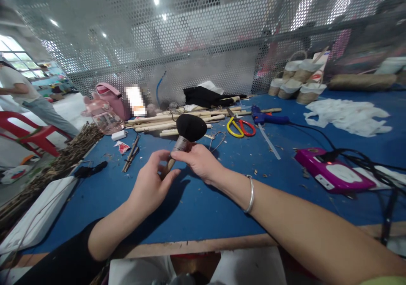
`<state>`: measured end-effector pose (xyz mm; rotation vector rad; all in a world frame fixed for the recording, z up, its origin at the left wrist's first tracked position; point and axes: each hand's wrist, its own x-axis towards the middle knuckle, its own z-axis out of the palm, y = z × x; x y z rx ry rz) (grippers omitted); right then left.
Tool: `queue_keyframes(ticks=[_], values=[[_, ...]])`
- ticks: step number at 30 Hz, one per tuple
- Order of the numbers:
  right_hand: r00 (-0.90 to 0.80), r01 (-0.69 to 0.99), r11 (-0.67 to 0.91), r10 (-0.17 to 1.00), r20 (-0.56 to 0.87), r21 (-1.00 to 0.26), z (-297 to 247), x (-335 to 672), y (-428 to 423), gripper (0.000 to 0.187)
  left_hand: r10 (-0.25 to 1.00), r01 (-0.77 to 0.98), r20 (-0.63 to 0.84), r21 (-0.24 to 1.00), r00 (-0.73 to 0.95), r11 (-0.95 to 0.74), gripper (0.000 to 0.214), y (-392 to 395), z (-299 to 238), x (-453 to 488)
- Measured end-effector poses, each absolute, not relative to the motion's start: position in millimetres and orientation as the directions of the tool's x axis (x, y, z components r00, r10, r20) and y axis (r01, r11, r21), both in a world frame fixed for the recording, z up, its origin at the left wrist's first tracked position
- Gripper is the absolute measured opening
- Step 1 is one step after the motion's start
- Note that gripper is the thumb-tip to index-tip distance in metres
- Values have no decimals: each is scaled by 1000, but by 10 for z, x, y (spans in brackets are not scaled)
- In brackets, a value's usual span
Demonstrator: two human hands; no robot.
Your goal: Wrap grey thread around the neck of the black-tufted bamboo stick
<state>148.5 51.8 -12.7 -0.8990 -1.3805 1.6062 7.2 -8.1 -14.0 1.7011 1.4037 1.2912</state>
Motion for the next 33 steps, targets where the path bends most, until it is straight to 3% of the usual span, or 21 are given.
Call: queue_keyframes(ticks=[5, 10, 14, 19, 22, 28, 33], values=[[-386, -56, 62, 919, 79, -996, -101, 1525, 506, 24, 956, 336, 294, 902, -16, -272, 25, -15, -103, 50], [-415, -2, 175, 896, 160, -985, -37, 1602, 480, 23, 996, -42, 6, 999, 88, -2, 29, 17, -18, 44], [-428, -23, 254, 872, 239, -967, -27, 1617, 461, 21, 978, -301, -122, 938, 170, 170, 29, 38, 43, 9], [-424, 31, 289, 870, 249, -957, -38, 1632, 469, 22, 953, -438, -260, 847, 153, 301, 19, 95, 44, -51], [-404, -14, 239, 887, 224, -971, -32, 1637, 470, 21, 932, -454, -290, 815, 218, 360, 16, 91, 37, -51], [-425, -282, -62, 903, 67, -957, -18, 1624, 474, 24, 922, -410, -226, 844, 314, 346, 15, 39, 50, -32], [-422, -231, -70, 906, 35, -970, -44, 1610, 481, 26, 889, -522, -272, 731, 368, 440, 19, 39, 97, -41]])
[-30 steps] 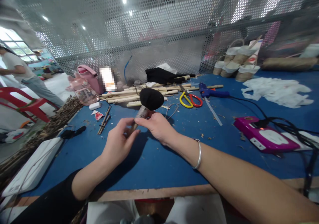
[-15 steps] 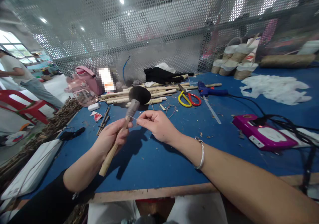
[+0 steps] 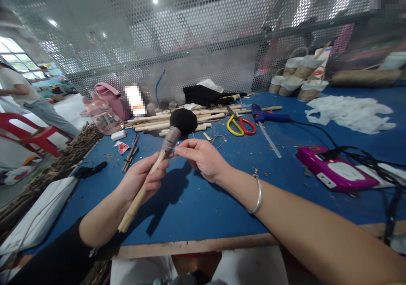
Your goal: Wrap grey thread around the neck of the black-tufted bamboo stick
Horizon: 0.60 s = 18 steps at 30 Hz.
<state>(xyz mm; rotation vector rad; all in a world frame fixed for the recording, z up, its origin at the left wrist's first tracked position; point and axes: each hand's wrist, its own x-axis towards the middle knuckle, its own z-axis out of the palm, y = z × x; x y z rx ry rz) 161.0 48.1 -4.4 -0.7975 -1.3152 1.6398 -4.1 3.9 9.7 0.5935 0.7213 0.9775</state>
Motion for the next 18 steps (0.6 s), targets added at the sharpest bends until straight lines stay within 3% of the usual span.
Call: queue_keyframes(ticks=[5, 12, 18], values=[[-452, -146, 21, 888, 86, -989, -102, 1609, 499, 26, 874, -533, -263, 709, 408, 462, 24, 33, 118, -43], [-460, -120, 86, 878, 132, -989, -87, 1607, 507, 28, 893, -429, -245, 808, 378, 403, 22, -29, 119, -8], [-538, -242, -70, 840, 74, -968, -103, 1607, 555, 32, 783, -442, -259, 706, 566, 553, 20, 7, 67, -75]])
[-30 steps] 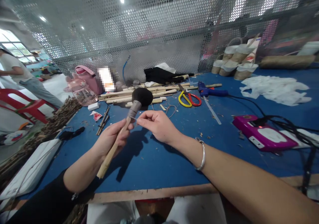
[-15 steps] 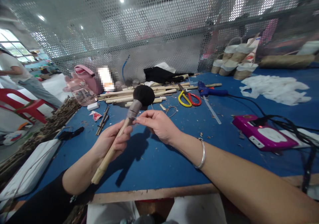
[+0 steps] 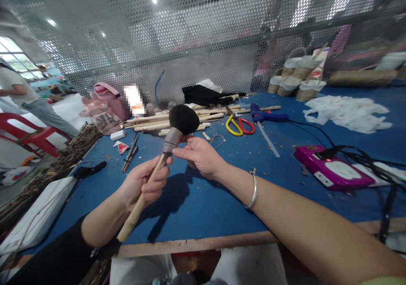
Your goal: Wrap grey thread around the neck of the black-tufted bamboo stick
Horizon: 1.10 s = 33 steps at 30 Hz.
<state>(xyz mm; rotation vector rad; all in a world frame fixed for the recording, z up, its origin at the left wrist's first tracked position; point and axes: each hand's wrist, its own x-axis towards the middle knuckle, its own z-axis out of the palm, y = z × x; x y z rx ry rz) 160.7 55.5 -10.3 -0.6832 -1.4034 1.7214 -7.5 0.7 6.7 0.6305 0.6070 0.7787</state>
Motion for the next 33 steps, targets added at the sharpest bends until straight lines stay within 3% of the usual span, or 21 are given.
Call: queue_keyframes(ticks=[3, 6, 8, 10, 12, 17, 19, 22, 27, 33], values=[[-629, -266, -196, 778, 16, -944, -134, 1624, 587, 34, 679, -351, -339, 659, 651, 666, 21, 38, 11, -74], [-608, -206, -198, 794, -34, -958, -156, 1626, 604, 30, 800, -195, -427, 819, 421, 540, 29, 42, -64, -11], [-561, -162, -151, 827, -36, -975, -159, 1609, 605, 27, 960, -13, -257, 965, 114, 261, 32, 29, -109, 33], [-527, -139, -114, 849, -24, -984, -157, 1585, 601, 25, 996, 232, 63, 972, -65, -46, 31, 6, -139, 55], [-510, -125, -93, 860, -16, -988, -157, 1565, 594, 24, 961, 431, 267, 877, -71, -212, 31, -18, -157, 55], [-499, -60, -62, 866, -23, -996, -169, 1554, 570, 27, 918, 687, 390, 646, 78, -333, 31, -31, -196, 38], [-475, -29, -28, 880, -11, -999, -170, 1557, 560, 29, 918, 674, 388, 656, 84, -339, 25, -21, -198, 36], [-449, 16, 55, 893, 41, -998, -172, 1562, 557, 33, 937, 574, 348, 765, 15, -293, 21, -11, -175, 37], [-434, -5, 168, 888, 153, -986, -175, 1586, 566, 29, 984, 252, 160, 958, -78, -136, 29, 32, -137, 37], [-438, 16, 250, 872, 218, -968, -119, 1611, 535, 28, 998, -20, 32, 999, -55, -34, 32, 73, -93, 47]])
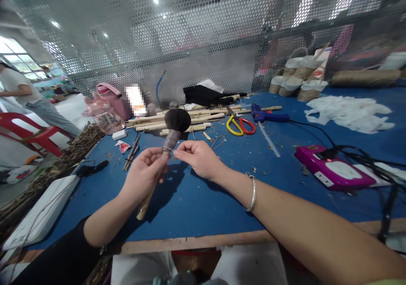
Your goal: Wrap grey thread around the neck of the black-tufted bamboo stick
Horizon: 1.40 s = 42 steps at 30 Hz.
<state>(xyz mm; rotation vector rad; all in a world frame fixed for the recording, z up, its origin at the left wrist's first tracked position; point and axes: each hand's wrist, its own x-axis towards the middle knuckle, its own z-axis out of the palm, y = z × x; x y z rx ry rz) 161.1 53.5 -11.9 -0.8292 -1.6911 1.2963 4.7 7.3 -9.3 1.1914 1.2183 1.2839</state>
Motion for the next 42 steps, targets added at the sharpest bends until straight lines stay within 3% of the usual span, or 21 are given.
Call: queue_keyframes(ticks=[9, 19, 29, 42], values=[[-461, 5, 224, 865, 196, -975, -117, 1610, 535, 28, 999, -131, 2, 991, -46, -8, 33, 12, 11, 78], [-475, -17, 243, 851, 222, -970, -75, 1602, 461, 28, 996, -20, 31, 999, -85, -33, 34, 30, -63, 60], [-489, 77, 255, 852, 187, -964, -123, 1607, 517, 29, 994, -58, 44, 997, -96, -50, 31, 17, -30, 68], [-426, 53, 281, 874, 232, -958, -54, 1642, 549, 27, 993, -61, 21, 998, -113, -28, 36, 22, -47, 72]])
